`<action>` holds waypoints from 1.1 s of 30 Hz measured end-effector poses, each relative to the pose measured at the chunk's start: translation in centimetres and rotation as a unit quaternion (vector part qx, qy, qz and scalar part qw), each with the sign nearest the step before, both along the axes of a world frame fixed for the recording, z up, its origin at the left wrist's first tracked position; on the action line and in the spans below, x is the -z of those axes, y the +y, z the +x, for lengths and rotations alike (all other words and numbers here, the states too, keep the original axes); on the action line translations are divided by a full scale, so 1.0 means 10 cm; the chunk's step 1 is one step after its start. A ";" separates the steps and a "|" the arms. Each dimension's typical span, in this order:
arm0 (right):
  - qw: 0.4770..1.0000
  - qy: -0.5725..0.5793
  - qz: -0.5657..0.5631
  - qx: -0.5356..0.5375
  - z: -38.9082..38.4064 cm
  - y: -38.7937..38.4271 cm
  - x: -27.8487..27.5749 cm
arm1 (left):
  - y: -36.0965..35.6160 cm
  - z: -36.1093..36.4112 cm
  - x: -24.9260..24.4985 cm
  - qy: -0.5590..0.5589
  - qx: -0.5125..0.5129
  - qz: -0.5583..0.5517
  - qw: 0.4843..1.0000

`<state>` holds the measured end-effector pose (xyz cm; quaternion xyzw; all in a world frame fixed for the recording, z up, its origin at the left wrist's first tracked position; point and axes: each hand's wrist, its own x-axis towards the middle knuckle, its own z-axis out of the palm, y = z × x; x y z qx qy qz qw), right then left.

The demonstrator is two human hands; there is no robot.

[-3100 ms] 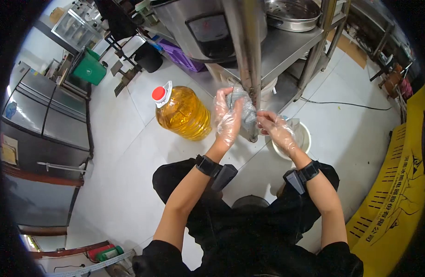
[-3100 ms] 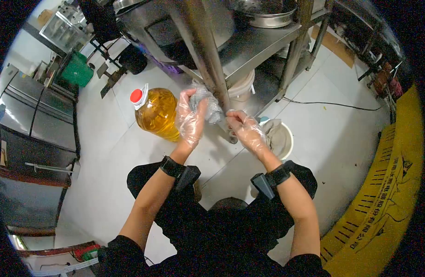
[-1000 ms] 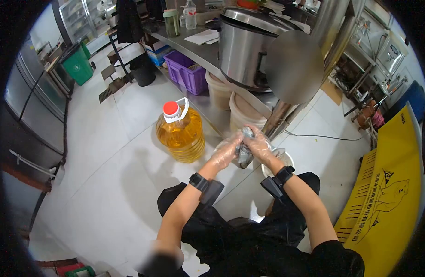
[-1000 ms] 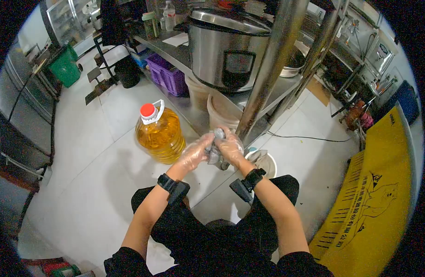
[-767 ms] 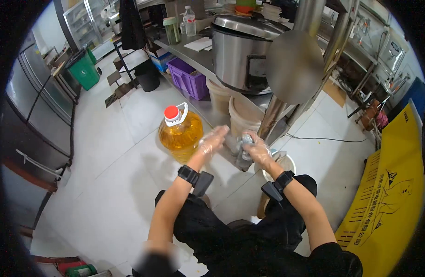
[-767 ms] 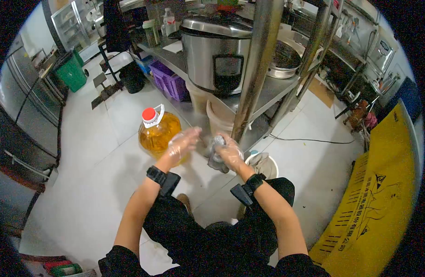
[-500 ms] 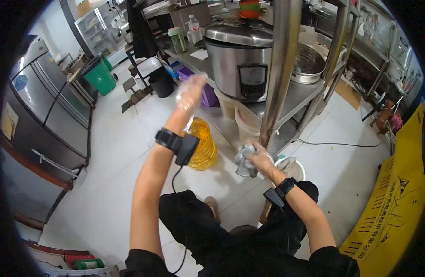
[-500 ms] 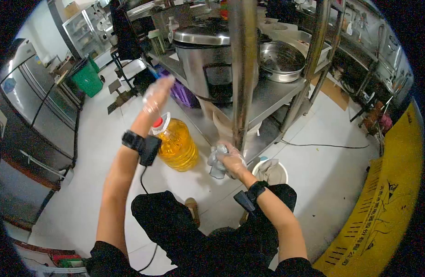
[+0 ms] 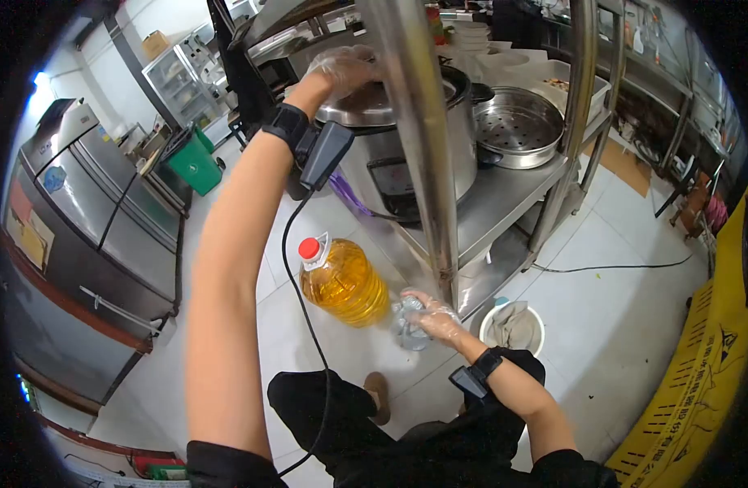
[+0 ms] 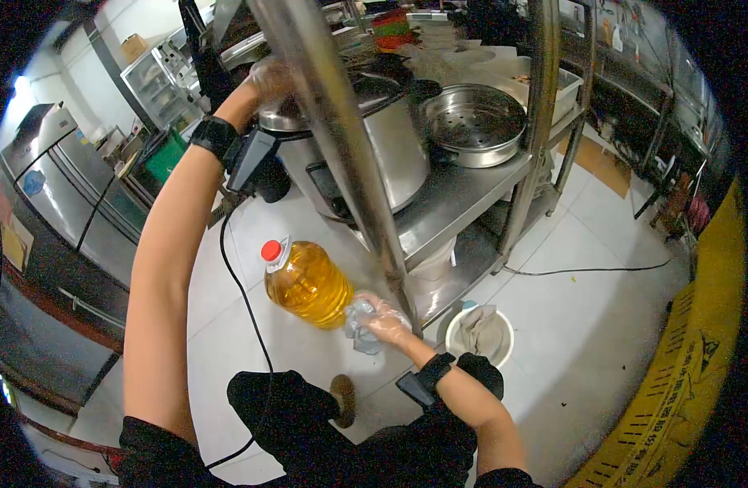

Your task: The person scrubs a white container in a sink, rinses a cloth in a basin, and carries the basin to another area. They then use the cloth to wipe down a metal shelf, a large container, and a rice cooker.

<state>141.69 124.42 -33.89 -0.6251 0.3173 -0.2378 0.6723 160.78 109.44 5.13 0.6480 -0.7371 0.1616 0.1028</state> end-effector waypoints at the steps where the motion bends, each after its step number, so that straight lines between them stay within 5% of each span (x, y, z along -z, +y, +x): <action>1: 1.000 -0.002 0.002 0.001 0.02 -0.01 0.05 | -0.21 0.10 0.04 -0.161 0.110 -0.021 0.981; 2: 0.999 0.012 -0.036 0.004 0.04 -0.02 0.14 | -0.44 0.22 0.06 -0.315 0.217 -0.041 0.923; 3: 0.997 0.027 -0.075 0.008 0.05 -0.04 0.19 | -0.59 0.34 0.02 -0.315 0.220 -0.040 0.922; 5: 0.998 0.015 -0.057 -0.009 -0.01 -0.03 0.05 | -0.81 0.66 -0.14 -0.221 0.282 0.122 0.926; 8: 0.997 0.016 -0.077 0.001 -0.05 -0.02 -0.08 | -1.13 1.03 -0.34 -0.066 0.350 0.353 0.865; 11: 0.999 0.011 -0.052 -0.003 -0.06 -0.03 -0.05 | -1.45 1.12 -0.04 -0.278 0.272 0.189 0.902; 14: 0.992 0.006 -0.123 0.013 -0.09 -0.06 -0.11 | -2.21 1.37 0.42 -0.454 0.225 -0.010 0.862; 17: 0.996 0.054 -0.070 0.009 -0.15 -0.02 -0.25 | -0.67 0.61 -0.18 -0.358 0.206 0.006 0.911; 21: 0.998 0.024 -0.050 0.006 -0.12 -0.05 -0.06 | 0.29 0.38 -0.43 -0.295 0.155 -0.026 0.943; 23: 0.999 0.009 -0.039 0.005 -0.06 -0.10 0.14 | 0.50 0.43 -0.43 -0.176 0.089 -0.167 0.966; 24: 0.998 0.000 -0.057 -0.001 -0.04 -0.11 0.17 | 0.58 0.45 -0.39 -0.010 0.002 -0.168 0.986; 26: 0.999 0.037 -0.024 -0.014 -0.11 -0.06 0.03 | 0.88 0.59 -0.31 -0.107 0.038 -0.185 0.976; 27: 0.997 0.041 -0.068 -0.017 -0.10 -0.08 0.14 | 0.95 0.64 -0.25 0.014 -0.049 -0.189 0.981; 33: 0.999 0.034 -0.021 -0.025 -0.07 0.07 0.19 | 1.71 0.91 0.42 -0.065 -0.057 -0.348 0.934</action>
